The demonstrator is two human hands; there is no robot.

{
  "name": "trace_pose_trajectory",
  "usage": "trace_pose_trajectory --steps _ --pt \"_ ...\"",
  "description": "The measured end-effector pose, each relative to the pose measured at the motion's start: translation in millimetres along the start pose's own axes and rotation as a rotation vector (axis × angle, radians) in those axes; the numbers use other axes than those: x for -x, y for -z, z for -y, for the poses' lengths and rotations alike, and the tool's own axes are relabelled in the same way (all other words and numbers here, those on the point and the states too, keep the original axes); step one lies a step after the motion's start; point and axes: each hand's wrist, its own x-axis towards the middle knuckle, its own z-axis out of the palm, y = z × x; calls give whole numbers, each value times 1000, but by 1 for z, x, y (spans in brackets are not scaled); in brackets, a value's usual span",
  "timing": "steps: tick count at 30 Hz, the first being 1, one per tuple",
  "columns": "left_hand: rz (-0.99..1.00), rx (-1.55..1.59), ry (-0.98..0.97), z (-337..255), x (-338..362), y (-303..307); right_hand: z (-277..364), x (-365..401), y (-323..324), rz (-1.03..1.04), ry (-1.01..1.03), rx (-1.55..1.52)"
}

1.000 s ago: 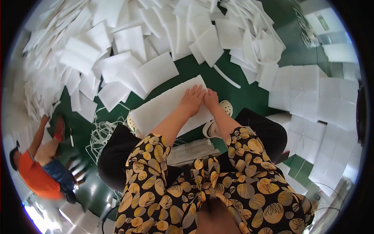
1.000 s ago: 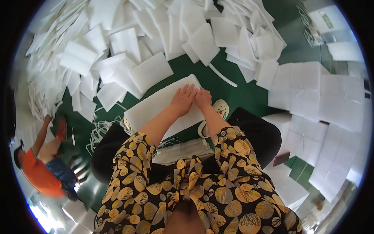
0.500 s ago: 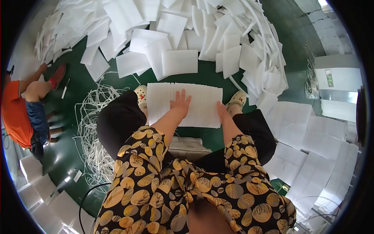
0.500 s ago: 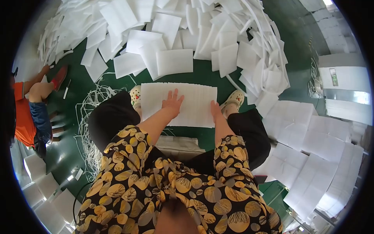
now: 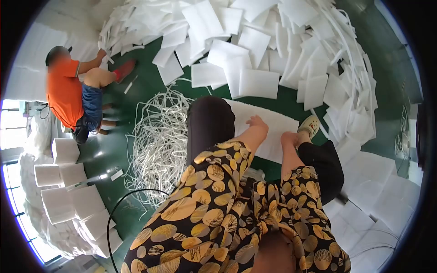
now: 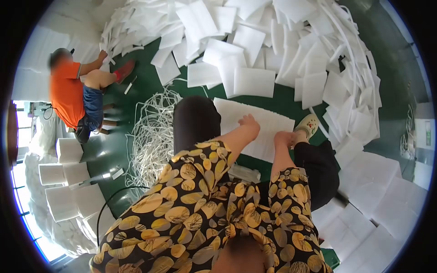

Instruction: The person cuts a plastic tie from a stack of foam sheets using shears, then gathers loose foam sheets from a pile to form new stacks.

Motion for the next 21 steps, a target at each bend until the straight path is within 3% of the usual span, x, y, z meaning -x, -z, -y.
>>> trace_pose_trajectory --steps 2,4,5,6,7,8,10,11,12,13,14,17,19,21 --pt "42 -22 -3 -17 19 19 19 1 3 -143 -89 4" --pt "97 -18 -25 -23 47 34 65 86 31 -434 -74 391" --pt "92 -29 -42 -24 54 39 74 113 45 -357 73 236" --pt "-70 -78 -361 -25 64 45 78 132 61 -299 205 80" --pt "-230 -113 -658 -18 73 53 85 144 67 -315 197 77" --pt "-238 -120 -673 -10 93 76 96 155 72 -172 279 112" --pt "-9 -63 -500 16 144 136 118 166 80 119 443 176" --pt "-126 67 -558 40 148 146 124 167 82 268 521 211" --pt "-235 202 -615 69 148 151 124 162 78 258 509 210" --pt "-406 302 -680 102 133 149 122 153 71 189 631 154" --pt "-403 508 -562 129 131 157 122 144 65 119 758 98" --pt "-558 723 -338 229 61 121 142 134 76 189 726 76" --pt "-541 802 -202 284 -1 57 155 117 74 178 754 127" --pt "-444 -1 -528 322 -59 8 166 90 67 181 774 181"
